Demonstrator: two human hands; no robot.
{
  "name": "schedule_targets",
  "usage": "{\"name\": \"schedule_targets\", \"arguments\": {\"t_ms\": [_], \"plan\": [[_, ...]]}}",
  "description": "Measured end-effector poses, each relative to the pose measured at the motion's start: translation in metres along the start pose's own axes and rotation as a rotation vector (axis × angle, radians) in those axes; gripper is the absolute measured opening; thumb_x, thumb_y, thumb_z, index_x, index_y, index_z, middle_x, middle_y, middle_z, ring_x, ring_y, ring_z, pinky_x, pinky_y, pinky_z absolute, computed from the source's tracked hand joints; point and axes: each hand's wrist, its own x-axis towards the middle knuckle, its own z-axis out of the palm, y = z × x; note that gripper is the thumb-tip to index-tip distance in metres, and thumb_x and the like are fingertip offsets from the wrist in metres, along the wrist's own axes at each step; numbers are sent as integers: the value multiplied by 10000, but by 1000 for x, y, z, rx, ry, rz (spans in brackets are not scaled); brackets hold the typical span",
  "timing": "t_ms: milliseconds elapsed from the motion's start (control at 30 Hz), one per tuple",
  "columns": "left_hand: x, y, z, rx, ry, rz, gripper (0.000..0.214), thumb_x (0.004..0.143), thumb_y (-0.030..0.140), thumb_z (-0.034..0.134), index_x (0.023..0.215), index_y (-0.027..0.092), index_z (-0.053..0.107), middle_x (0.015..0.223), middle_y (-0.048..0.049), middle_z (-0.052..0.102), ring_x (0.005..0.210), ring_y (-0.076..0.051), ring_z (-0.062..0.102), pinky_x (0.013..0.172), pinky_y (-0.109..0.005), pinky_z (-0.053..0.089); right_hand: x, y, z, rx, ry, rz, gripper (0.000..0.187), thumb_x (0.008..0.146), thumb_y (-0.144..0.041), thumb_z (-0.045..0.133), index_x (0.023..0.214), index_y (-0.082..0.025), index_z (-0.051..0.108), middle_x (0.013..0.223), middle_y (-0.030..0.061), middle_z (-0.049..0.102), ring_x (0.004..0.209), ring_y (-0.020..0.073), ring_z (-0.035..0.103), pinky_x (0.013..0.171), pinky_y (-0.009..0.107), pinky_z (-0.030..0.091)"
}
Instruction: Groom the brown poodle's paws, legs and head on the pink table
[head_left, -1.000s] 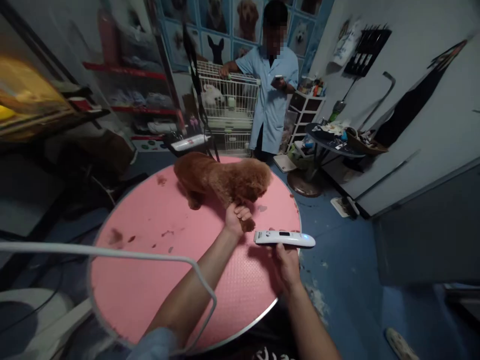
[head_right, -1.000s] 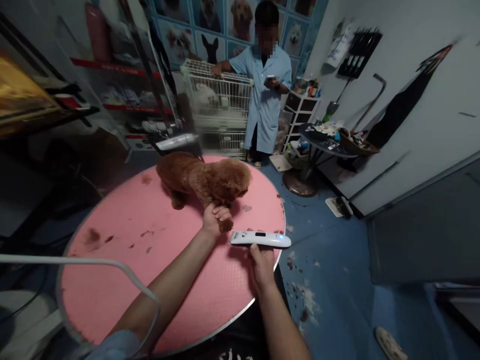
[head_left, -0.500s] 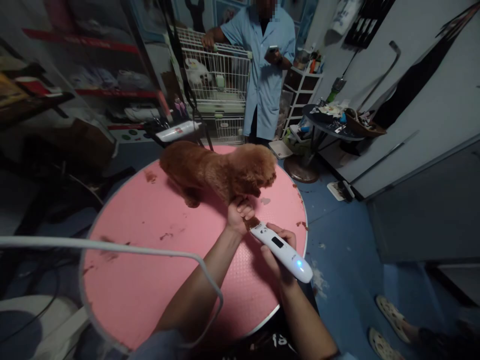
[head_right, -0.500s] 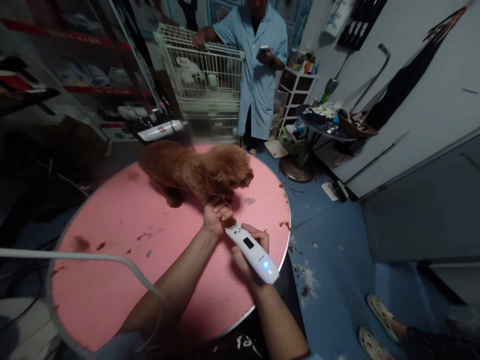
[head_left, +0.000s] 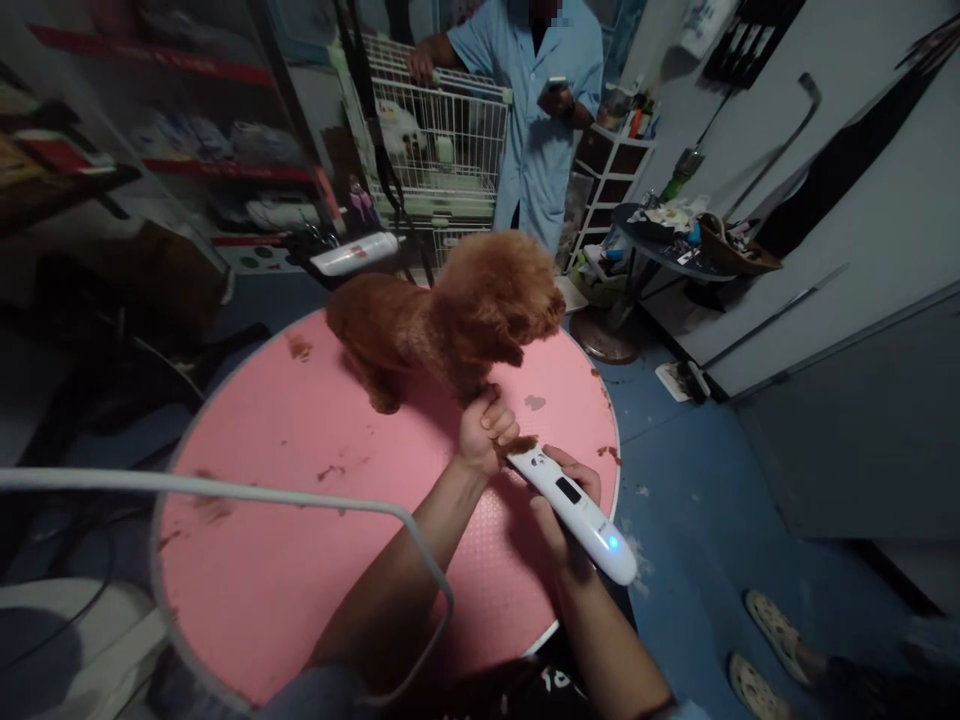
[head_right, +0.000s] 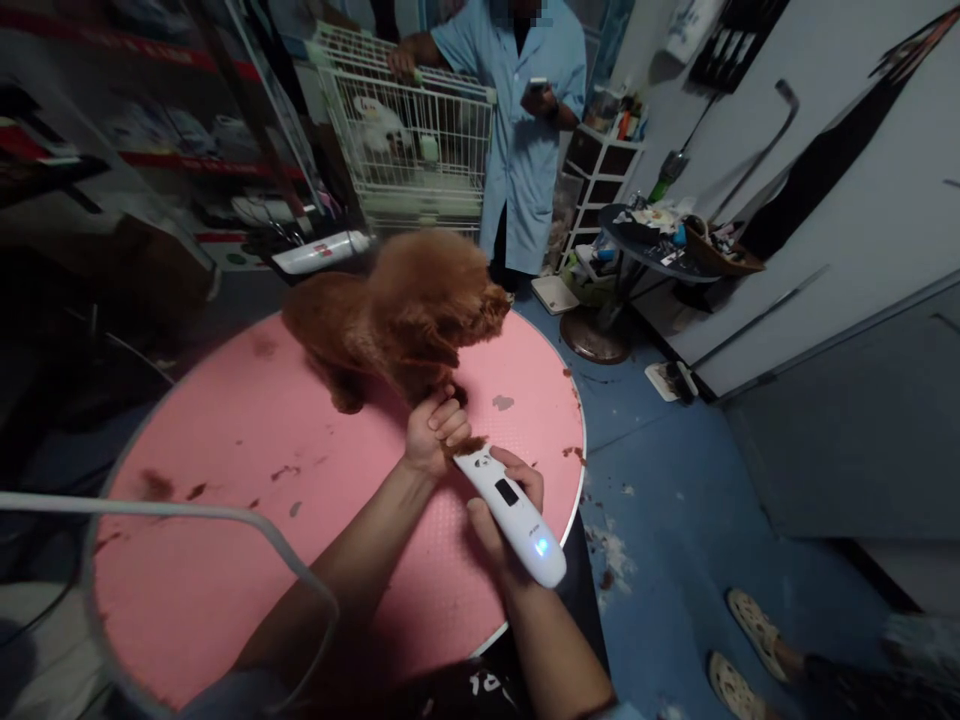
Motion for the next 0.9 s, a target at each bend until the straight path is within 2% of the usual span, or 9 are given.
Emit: {"name": "schedule_targets", "arguments": {"t_ms": [100, 200, 267, 400, 533, 633, 767, 900], "plan": [[0, 0, -2, -6, -23, -3, 373, 967, 183, 347, 655, 156, 551, 370, 102, 209, 262, -47, 193, 295, -152, 149, 2, -2, 6, 5, 61, 26, 434, 750, -412, 711, 1059, -237, 462, 1198, 130, 621, 1094, 275, 623, 871, 472, 524], [0, 1, -4, -14, -62, -1, 367, 965, 183, 366, 652, 152, 554, 380, 104, 209, 271, -42, 205, 304, -147, 165, 4, -3, 9, 65, 227, 113, 521, 749, -502, 684, 1124, -235, 440, 1305, 156, 553, 1020, 263, 642, 819, 449, 537], [-1, 1, -4, -24, -74, 16, 383, 971, 168, 343, 665, 139, 571, 383, 103, 222, 273, -35, 207, 305, -139, 158, 4, -2, 7, 125, 291, 127, 493, 754, -533, 662, 1085, -240, 446, 1269, 133, 568, 991, 255, 644, 804, 441, 535], [-2, 2, -3, -59, -83, 9, 484, 994, 164, 224, 676, 119, 587, 373, 97, 221, 270, -37, 197, 294, -138, 151, 0, 2, 0, 180, 201, 151, 415, 744, -507, 674, 985, -238, 469, 1059, 82, 639, 954, 249, 642, 801, 442, 528], [-5, 2, -2, -79, -107, 0, 496, 996, 172, 211, 689, 112, 596, 370, 100, 207, 272, -35, 183, 291, -137, 140, -1, 6, 1, 201, 161, 174, 477, 716, -525, 697, 1019, -237, 466, 1123, 103, 628, 1006, 263, 632, 841, 465, 516], [-5, 2, -3, -65, -112, -1, 452, 988, 164, 251, 691, 126, 591, 380, 100, 198, 280, -39, 173, 295, -137, 150, 0, 6, 5, 266, 178, 176, 486, 717, -531, 698, 1039, -248, 468, 1174, 100, 617, 1055, 263, 619, 870, 466, 505], [-4, 2, -6, -47, -131, 0, 420, 973, 145, 280, 689, 135, 588, 390, 99, 179, 290, -44, 149, 297, -133, 147, 1, 4, 11, 361, 257, 199, 368, 755, -479, 672, 985, -260, 487, 1047, 44, 648, 859, 202, 653, 727, 376, 536], [-5, 3, -6, -43, -149, -18, 392, 967, 151, 310, 688, 147, 586, 392, 101, 156, 291, -48, 146, 301, -131, 163, 5, 6, 13, 442, 265, 318, 380, 753, -452, 689, 1027, -260, 509, 1140, 69, 656, 835, 179, 653, 620, 284, 501]]}}
